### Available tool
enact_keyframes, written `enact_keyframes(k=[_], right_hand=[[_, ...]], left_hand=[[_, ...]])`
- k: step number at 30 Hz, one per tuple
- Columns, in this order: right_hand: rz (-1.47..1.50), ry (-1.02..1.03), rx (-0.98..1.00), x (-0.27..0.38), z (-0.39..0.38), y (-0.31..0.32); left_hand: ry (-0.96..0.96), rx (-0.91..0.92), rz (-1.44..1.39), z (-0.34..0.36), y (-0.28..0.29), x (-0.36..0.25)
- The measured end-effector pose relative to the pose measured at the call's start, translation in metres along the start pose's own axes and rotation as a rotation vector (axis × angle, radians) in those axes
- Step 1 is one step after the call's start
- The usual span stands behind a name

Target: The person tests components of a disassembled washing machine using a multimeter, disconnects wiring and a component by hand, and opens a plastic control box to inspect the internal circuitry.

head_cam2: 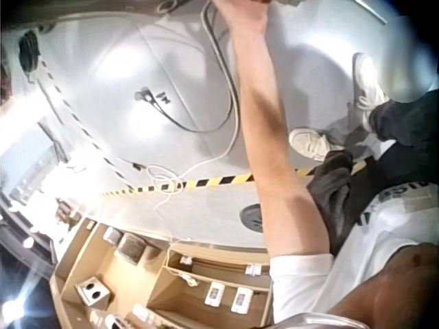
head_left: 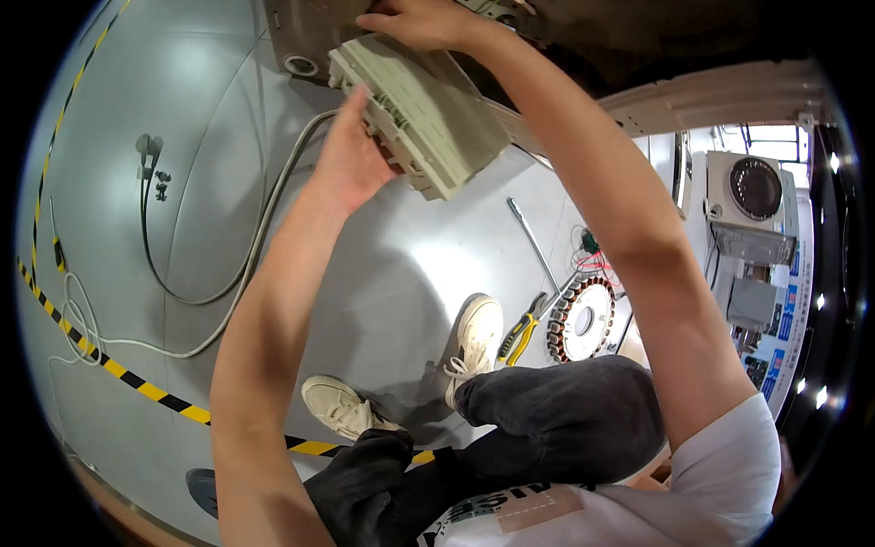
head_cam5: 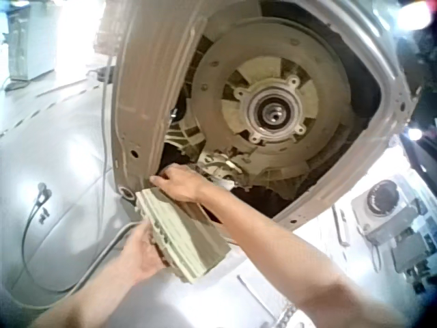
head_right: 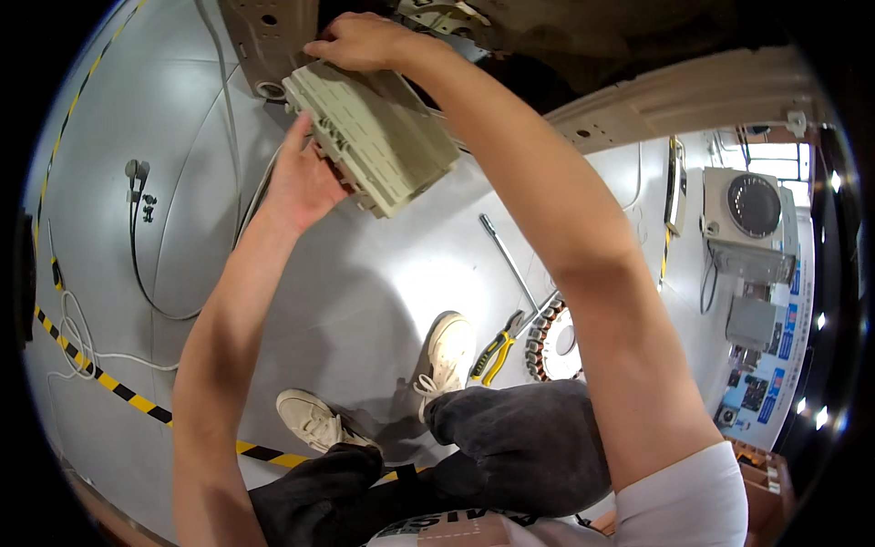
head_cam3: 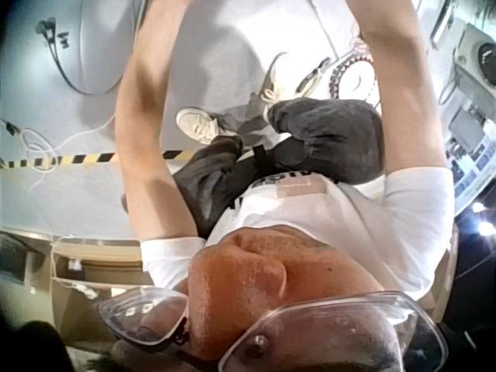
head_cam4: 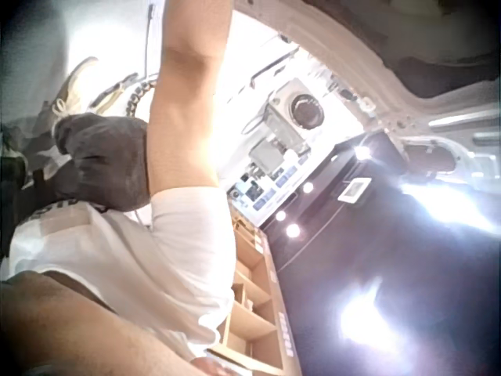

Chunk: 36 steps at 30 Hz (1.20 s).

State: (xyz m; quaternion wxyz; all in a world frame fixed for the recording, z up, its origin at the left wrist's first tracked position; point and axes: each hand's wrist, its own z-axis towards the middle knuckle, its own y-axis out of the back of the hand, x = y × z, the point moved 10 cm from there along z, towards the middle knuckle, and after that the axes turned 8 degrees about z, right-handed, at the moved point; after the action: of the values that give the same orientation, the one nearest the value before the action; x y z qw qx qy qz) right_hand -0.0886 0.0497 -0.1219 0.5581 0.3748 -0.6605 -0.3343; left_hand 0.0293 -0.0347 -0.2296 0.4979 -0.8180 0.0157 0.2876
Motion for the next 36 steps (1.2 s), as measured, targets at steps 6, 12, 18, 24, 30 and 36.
enact_keyframes(k=[6,12,18,24,30,36], right_hand=[[-0.088,0.121,0.319,-0.007,0.031,-0.027],[0.194,0.149,0.437,0.005,0.021,-0.030],[0.136,0.100,0.479,0.009,0.014,-0.036],[0.118,0.159,0.415,0.011,0.013,-0.036],[0.197,0.149,0.443,0.003,0.006,-0.047],[0.148,0.177,0.429,0.015,-0.007,-0.044]], left_hand=[[-0.041,-0.077,0.225,0.002,0.000,0.009],[-0.138,-0.141,0.274,-0.002,-0.008,0.006],[-0.305,-0.219,0.330,0.002,-0.002,0.003],[-0.076,-0.066,0.412,-0.009,0.022,-0.009],[0.004,-0.133,0.535,-0.022,0.056,-0.022],[0.035,-0.143,0.623,-0.026,0.056,-0.034]])
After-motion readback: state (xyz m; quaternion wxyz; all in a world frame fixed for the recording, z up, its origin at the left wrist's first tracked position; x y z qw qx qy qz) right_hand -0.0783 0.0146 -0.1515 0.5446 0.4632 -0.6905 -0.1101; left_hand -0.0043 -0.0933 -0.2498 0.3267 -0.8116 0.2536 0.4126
